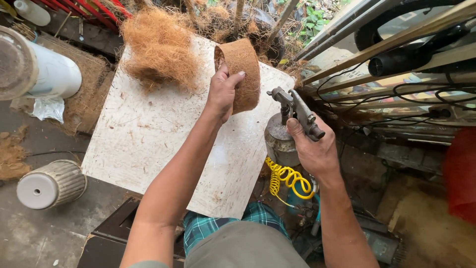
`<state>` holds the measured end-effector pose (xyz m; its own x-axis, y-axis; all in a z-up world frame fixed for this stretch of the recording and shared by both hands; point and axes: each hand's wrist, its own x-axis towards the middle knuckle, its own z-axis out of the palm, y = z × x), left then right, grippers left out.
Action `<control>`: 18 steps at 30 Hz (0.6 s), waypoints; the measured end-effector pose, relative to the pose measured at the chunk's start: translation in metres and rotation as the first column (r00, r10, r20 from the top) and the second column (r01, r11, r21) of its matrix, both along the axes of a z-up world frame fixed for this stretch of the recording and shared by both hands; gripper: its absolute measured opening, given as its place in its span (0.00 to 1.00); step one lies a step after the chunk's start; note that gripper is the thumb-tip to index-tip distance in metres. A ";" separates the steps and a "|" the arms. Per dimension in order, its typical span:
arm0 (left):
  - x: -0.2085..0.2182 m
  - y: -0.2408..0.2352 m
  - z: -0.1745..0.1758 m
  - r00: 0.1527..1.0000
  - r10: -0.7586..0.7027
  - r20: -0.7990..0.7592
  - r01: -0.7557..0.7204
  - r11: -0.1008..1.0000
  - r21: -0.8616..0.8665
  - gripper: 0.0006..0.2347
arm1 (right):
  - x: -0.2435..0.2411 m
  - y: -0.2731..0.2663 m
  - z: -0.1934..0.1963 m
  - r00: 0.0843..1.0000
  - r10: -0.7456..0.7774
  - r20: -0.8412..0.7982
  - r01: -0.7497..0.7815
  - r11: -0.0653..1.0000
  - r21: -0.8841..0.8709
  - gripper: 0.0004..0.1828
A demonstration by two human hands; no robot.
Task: The person sprays a coconut shell bowl with a spray gun, then uses a hair dryer to dry the surface. The person repeats the process on a second coconut shell, spraying and drying each side.
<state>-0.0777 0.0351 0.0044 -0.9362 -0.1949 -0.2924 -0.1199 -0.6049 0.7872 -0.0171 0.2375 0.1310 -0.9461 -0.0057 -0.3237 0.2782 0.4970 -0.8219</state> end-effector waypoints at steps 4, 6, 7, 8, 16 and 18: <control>0.006 -0.002 0.012 0.998 -0.060 0.003 0.060 0.996 -0.070 0.08 | -0.002 -0.004 0.003 1.000 0.007 -0.006 -0.007 1.000 0.020 0.18; 0.010 -0.001 0.018 0.997 -0.072 -0.009 0.071 0.994 -0.082 0.10 | -0.004 -0.005 0.005 1.000 0.005 -0.003 -0.005 1.000 0.028 0.18; 0.011 0.000 0.027 0.997 -0.076 -0.016 0.074 0.993 -0.088 0.11 | -0.004 -0.005 0.004 1.000 0.008 -0.020 -0.007 1.000 0.022 0.18; 0.013 0.000 0.036 0.996 -0.080 -0.024 0.078 0.992 -0.096 0.11 | -0.005 -0.006 0.004 0.999 0.010 -0.038 -0.010 1.000 0.015 0.19; 0.012 -0.003 0.023 0.997 -0.077 0.014 0.078 0.995 -0.059 0.12 | -0.006 -0.005 0.005 0.999 -0.010 -0.043 0.010 1.000 0.004 0.17; 0.009 -0.003 0.008 0.998 -0.050 0.024 0.051 0.998 -0.023 0.13 | -0.003 -0.006 0.008 0.999 -0.011 -0.038 0.011 1.000 0.000 0.18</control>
<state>-0.0683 0.0318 0.0119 -0.9380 -0.1549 -0.3100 -0.1681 -0.5789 0.7979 -0.0202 0.2315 0.1386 -0.9578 0.0050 -0.2874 0.2522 0.4940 -0.8321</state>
